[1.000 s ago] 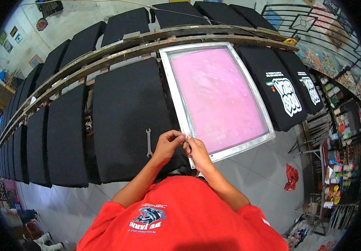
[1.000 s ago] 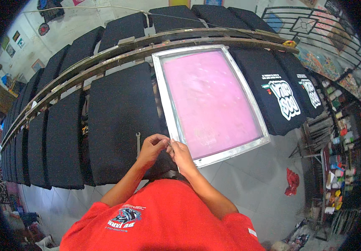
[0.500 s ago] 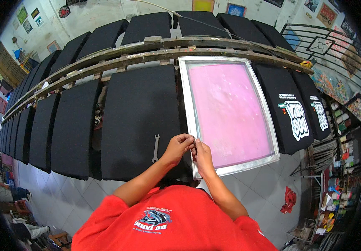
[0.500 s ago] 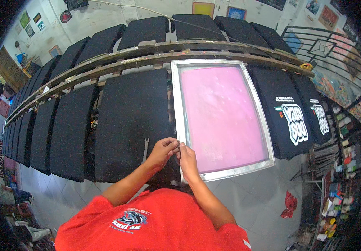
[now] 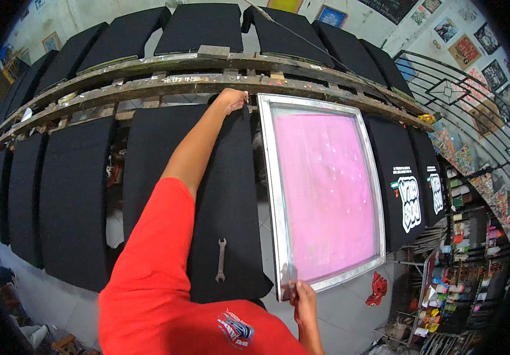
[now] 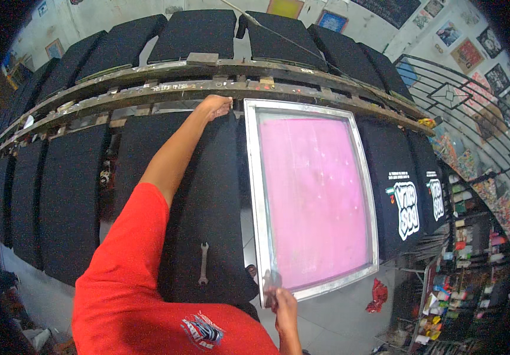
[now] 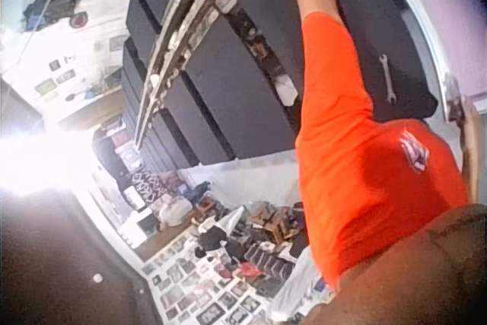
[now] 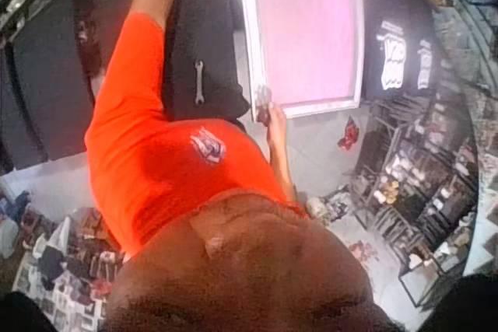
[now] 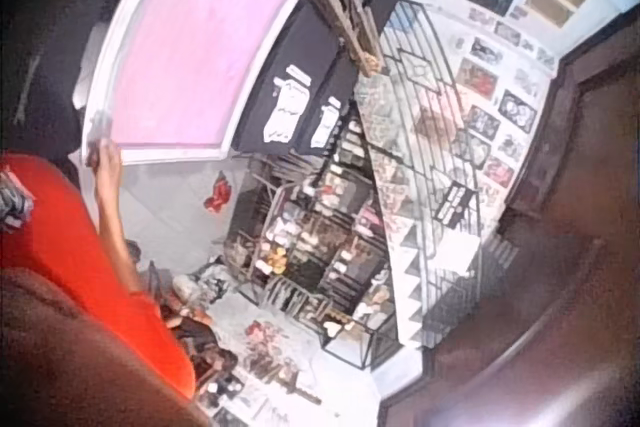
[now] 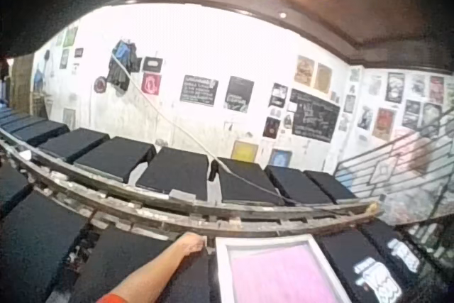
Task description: The person adjusts and secures a screen printing frame on a press, using a wrench to tighten bolts on the frame.
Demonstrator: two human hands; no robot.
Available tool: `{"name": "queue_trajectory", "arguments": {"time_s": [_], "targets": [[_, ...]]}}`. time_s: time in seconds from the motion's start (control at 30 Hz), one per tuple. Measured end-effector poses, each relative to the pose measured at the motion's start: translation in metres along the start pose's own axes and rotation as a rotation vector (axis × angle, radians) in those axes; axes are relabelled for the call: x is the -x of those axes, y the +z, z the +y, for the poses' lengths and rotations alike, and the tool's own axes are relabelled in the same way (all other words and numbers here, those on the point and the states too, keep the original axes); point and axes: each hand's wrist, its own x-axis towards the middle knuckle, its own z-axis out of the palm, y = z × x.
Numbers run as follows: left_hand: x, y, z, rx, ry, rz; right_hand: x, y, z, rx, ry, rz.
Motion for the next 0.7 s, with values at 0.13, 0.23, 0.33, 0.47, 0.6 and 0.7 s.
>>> {"name": "queue_trajectory", "arguments": {"time_s": [0.13,0.23,0.33,0.47,0.6,0.7], "targets": [[-0.053,0.018,-0.008,0.016,-0.024,0.126,0.014,0.005,0.001,-0.105,0.102,0.091],[-0.067,0.028,-0.011,-0.016,-0.044,0.144,0.018,0.019,-0.007,-0.103,0.168,0.143],[-0.074,0.03,-0.014,-0.011,-0.045,0.167,0.013,0.025,-0.004,-0.094,0.169,0.131],[-0.077,0.03,-0.019,0.059,-0.052,0.173,0.004,0.031,-0.012,-0.074,0.169,0.085],[-0.082,0.034,-0.023,0.086,-0.046,0.236,0.001,0.039,-0.025,0.003,0.148,0.087],[-0.092,0.036,-0.025,0.075,-0.111,0.233,-0.002,0.047,-0.026,-0.025,0.153,0.105]]}}
